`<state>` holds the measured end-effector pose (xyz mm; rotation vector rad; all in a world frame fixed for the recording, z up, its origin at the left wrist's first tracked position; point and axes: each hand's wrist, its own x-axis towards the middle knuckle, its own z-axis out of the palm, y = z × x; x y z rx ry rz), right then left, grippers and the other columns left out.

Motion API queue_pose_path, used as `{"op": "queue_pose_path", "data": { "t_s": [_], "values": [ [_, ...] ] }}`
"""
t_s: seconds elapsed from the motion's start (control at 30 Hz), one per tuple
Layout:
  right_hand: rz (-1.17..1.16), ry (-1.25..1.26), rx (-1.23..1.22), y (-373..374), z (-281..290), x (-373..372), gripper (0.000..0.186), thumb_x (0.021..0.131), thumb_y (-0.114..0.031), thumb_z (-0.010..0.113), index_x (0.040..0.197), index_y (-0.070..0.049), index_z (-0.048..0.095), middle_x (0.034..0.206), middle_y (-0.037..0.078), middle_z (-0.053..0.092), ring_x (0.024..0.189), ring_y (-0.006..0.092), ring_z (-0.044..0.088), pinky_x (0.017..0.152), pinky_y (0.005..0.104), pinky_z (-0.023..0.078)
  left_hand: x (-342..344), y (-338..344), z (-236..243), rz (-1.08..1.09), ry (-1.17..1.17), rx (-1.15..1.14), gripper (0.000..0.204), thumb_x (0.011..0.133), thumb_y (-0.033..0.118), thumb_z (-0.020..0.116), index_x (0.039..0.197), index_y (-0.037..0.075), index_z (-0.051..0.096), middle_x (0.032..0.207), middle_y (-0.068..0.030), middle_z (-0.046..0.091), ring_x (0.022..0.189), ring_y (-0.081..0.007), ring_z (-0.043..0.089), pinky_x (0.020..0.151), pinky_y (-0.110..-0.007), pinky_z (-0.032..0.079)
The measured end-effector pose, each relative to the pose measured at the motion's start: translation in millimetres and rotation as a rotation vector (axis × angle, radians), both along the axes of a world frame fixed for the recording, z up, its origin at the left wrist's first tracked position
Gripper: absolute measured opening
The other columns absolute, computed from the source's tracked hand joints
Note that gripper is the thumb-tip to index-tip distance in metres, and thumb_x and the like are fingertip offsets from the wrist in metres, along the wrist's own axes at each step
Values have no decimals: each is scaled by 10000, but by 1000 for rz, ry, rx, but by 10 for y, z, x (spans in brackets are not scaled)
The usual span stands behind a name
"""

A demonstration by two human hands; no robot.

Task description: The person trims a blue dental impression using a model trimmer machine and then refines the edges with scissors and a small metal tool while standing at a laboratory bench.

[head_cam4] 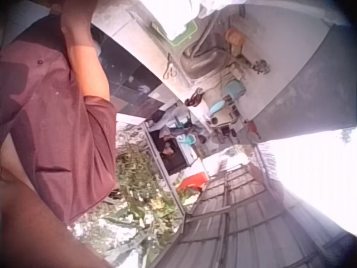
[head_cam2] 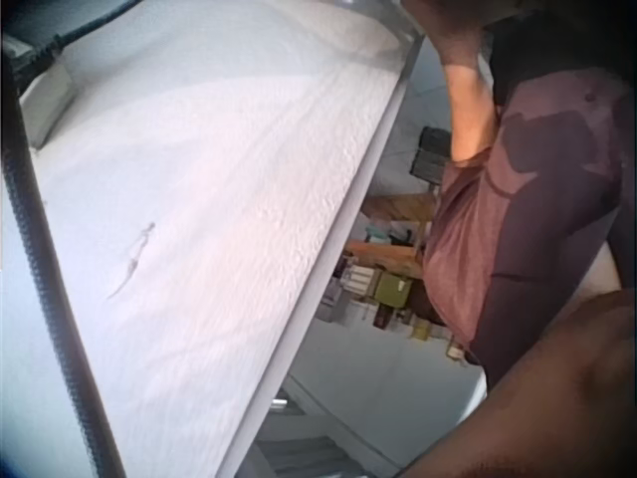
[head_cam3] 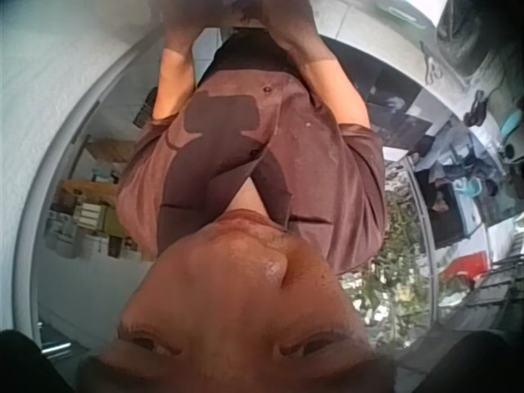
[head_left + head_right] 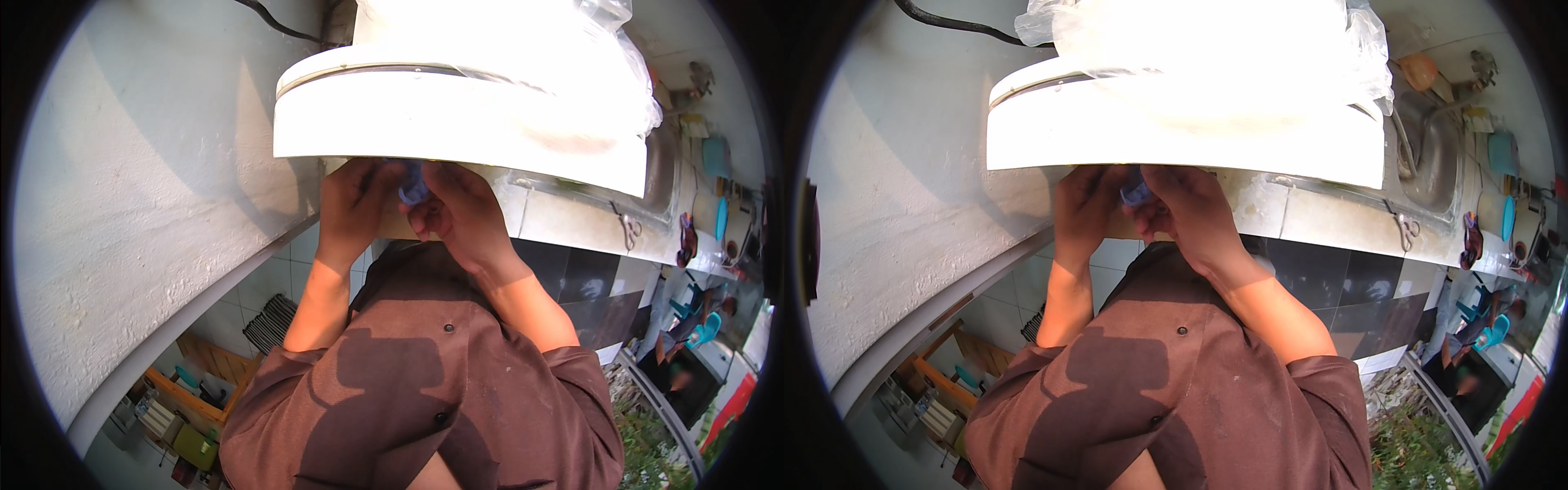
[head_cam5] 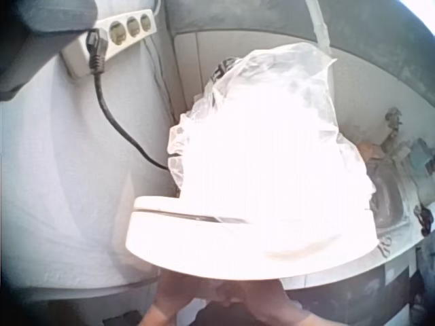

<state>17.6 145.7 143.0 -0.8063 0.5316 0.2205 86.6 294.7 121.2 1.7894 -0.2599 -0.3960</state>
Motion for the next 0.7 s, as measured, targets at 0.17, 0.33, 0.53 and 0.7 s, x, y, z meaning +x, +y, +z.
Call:
{"op": "queue_pose_path", "data": {
  "t_s": [0.17,0.33,0.53,0.7],
  "values": [
    [-43,9,101,5,-50,9,314,1011,-315,565,1063,-7,595,849,119,666,623,151,617,544,266,515,3,-41,-67,29,-66,13,160,929,91,622,994,-44,680,819,-150,704,720,-156,651,675,-303,504],
    [-53,4,119,-2,-51,-1,312,1017,-309,546,1055,-3,596,851,127,670,648,152,611,566,268,505,-1,-76,-25,25,-125,77,154,931,88,622,983,-44,680,806,-152,697,703,-171,655,654,-305,497],
    [-72,24,155,-13,-47,-1,317,1009,-316,567,1066,-6,600,856,131,678,640,142,623,561,259,522,-7,-103,-48,30,-128,26,153,940,95,619,978,-40,679,782,-136,689,672,-143,624,626,-298,481],
    [-82,49,153,-4,3,6,306,1015,-292,542,1056,5,601,856,133,669,678,159,588,595,279,476,-13,-128,-55,66,-152,29,154,945,101,618,959,-40,678,740,-117,666,650,-107,567,606,-293,466]
  ]
}}
